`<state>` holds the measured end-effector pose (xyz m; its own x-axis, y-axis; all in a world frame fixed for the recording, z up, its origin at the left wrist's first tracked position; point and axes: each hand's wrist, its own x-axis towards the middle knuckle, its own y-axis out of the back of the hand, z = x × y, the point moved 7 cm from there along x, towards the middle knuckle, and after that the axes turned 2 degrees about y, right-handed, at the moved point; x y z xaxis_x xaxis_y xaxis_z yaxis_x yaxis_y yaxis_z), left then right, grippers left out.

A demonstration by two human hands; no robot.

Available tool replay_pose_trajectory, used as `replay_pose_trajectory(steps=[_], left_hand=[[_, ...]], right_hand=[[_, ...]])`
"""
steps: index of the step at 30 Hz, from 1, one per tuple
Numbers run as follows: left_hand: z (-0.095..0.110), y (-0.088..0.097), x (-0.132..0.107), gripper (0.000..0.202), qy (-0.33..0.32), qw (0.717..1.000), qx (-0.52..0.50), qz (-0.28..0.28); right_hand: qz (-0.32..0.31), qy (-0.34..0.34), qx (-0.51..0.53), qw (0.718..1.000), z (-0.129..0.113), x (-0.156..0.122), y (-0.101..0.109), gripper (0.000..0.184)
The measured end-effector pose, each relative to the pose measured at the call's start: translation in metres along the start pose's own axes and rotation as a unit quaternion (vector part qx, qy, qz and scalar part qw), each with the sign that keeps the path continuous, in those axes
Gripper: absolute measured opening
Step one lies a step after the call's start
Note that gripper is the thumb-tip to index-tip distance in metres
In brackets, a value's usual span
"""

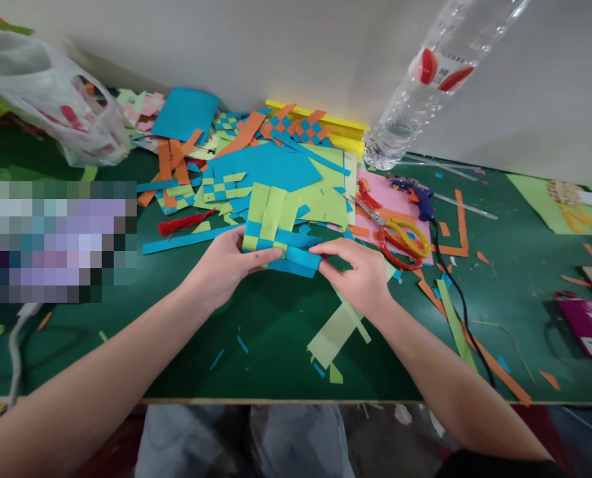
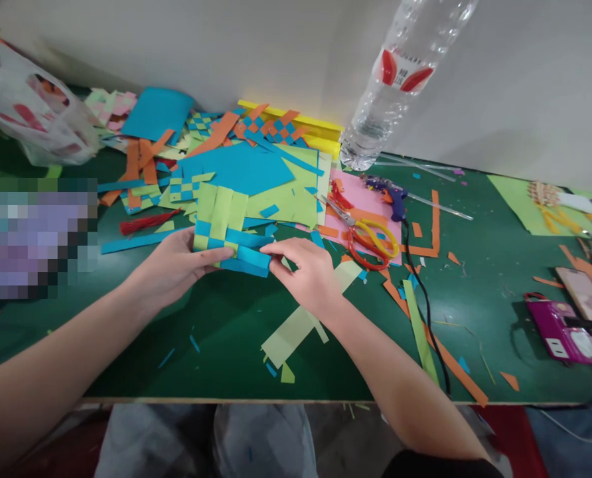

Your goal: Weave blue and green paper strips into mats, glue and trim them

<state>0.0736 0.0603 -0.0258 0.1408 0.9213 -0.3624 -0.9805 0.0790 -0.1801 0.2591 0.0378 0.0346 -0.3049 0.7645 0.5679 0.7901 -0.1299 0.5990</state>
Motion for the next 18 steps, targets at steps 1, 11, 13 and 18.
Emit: replay_pose_trajectory(steps=[1, 11, 13, 18], left_hand=[[-0.001, 0.000, 0.000, 0.041, 0.002, 1.000, 0.001, -0.001], [-0.005, 0.012, 0.006, 0.044, 0.001, 1.000, 0.004, 0.025], [-0.005, 0.012, 0.006, 0.044, 0.002, 1.000, 0.007, 0.026], [-0.004, 0.011, 0.005, 0.041, -0.006, 1.000, 0.015, 0.021]], right_hand=[[0.005, 0.006, -0.006, 1.000, 0.000, 0.000, 0.000, 0.017], [0.131, -0.074, -0.054, 0.987, 0.036, 0.001, 0.029, 0.007], [0.172, -0.113, -0.056, 0.977, 0.054, 0.000, 0.040, 0.006], [0.294, -0.194, -0.015, 0.936, 0.109, -0.010, 0.069, 0.015]])
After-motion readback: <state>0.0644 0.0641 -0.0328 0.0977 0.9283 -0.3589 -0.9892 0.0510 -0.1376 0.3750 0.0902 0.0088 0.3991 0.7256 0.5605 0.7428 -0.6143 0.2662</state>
